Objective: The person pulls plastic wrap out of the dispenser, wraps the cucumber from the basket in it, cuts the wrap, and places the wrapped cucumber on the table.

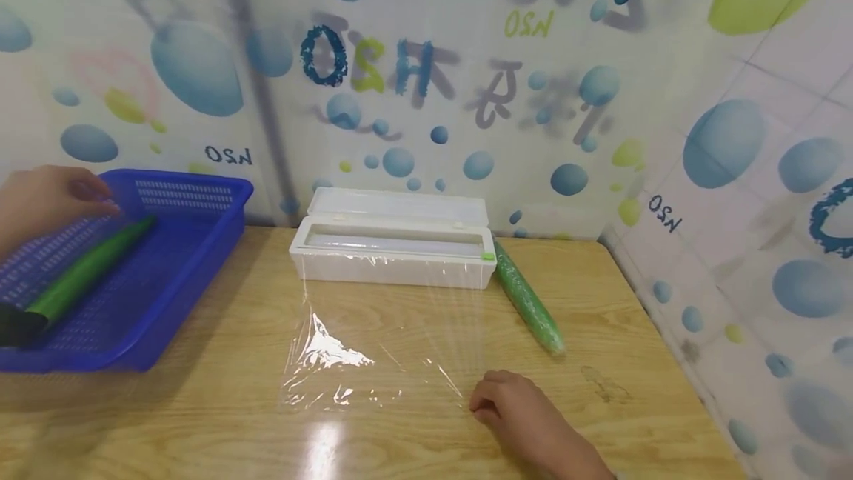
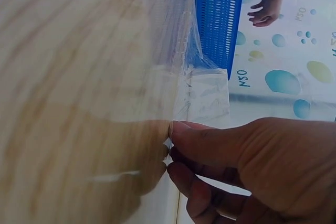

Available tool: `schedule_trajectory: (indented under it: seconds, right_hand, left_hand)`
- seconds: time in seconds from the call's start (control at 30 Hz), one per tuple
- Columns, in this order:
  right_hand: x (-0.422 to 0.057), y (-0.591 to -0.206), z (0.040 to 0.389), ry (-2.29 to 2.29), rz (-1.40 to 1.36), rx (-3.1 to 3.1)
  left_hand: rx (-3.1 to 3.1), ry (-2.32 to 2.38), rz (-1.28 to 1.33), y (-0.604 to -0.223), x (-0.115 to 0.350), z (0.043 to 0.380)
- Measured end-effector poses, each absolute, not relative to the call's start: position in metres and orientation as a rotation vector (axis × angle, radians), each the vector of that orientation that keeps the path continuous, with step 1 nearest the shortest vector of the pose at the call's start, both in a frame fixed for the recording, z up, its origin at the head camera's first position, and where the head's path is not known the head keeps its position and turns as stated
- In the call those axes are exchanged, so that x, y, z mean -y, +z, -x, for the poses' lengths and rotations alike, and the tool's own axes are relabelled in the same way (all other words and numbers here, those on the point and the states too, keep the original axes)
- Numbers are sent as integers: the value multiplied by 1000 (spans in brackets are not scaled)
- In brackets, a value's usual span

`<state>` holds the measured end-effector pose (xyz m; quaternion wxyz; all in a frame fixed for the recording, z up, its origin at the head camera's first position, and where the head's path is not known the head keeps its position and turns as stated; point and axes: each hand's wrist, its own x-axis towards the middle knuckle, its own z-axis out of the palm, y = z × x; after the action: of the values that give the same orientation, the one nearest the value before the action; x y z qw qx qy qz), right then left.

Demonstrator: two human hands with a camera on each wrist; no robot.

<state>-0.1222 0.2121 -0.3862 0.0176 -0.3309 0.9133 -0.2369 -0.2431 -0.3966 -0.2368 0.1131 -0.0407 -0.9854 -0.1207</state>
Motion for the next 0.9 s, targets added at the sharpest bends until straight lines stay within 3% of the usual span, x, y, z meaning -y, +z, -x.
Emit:
schedule_trajectory:
  seconds: [0.53,0.9]
  right_hand:
    - [-210,-385,124,-764,976,-2783]
    - [-211,-388,126,-793,1019,-2790]
  left_hand:
    - [2961,-539,-162,-310,471,239]
    - [3068,-618,-239,-335,479,238]
